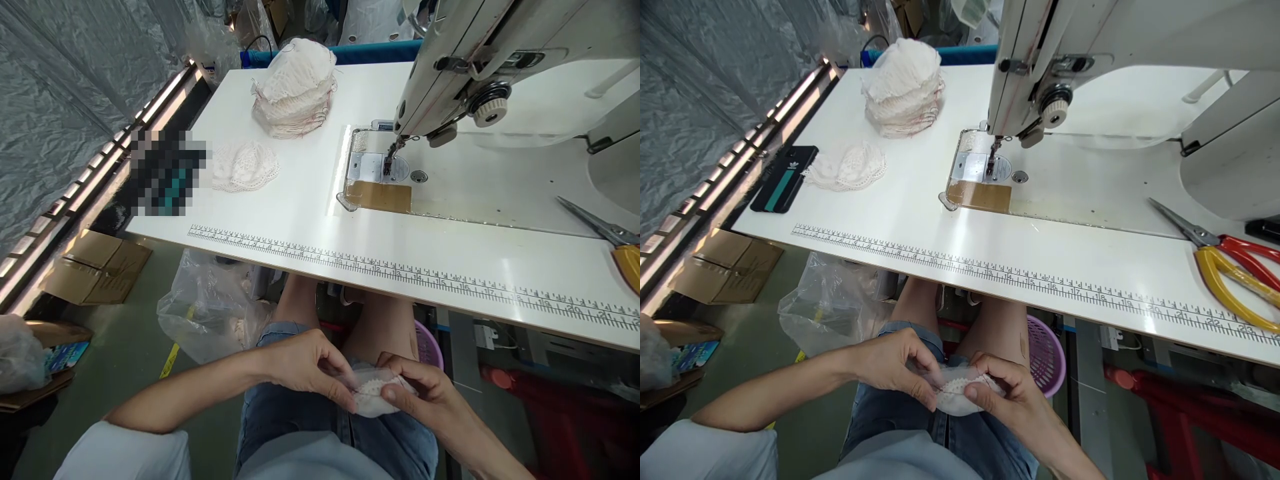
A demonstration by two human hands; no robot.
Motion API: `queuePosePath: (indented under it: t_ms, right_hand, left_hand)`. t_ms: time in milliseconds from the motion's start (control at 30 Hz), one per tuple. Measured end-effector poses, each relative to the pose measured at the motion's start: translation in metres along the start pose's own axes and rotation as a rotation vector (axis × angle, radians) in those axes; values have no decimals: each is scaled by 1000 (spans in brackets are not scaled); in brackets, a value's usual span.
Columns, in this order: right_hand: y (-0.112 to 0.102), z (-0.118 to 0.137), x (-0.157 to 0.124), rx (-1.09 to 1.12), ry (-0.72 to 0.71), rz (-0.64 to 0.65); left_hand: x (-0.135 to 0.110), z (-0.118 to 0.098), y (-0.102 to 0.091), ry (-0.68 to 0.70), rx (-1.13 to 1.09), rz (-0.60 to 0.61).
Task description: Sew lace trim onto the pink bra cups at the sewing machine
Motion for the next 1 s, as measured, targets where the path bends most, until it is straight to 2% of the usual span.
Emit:
queuePosePath:
  t_ms: [400, 833, 1000]
  right_hand:
    - [-2, -3, -2, -3, 13, -14]
    - [-1, -4, -1, 41, 7, -9]
    - [-1, -5, -1, 13, 43, -23]
  left_hand:
    - [1, 13, -5, -47, -69, -21]
    - [4, 15, -4, -35, -103, 3]
    - [3, 9, -5, -6, -46, 4]
Point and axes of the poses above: each hand's wrist, its own x-axis towards the middle knuckle, its own y-axis out of the palm, z = x × y, the point moved 10 cm from there along x, towards the middle knuckle, and after that the axes turned 13 degrees about z, right-handed, at the moved point
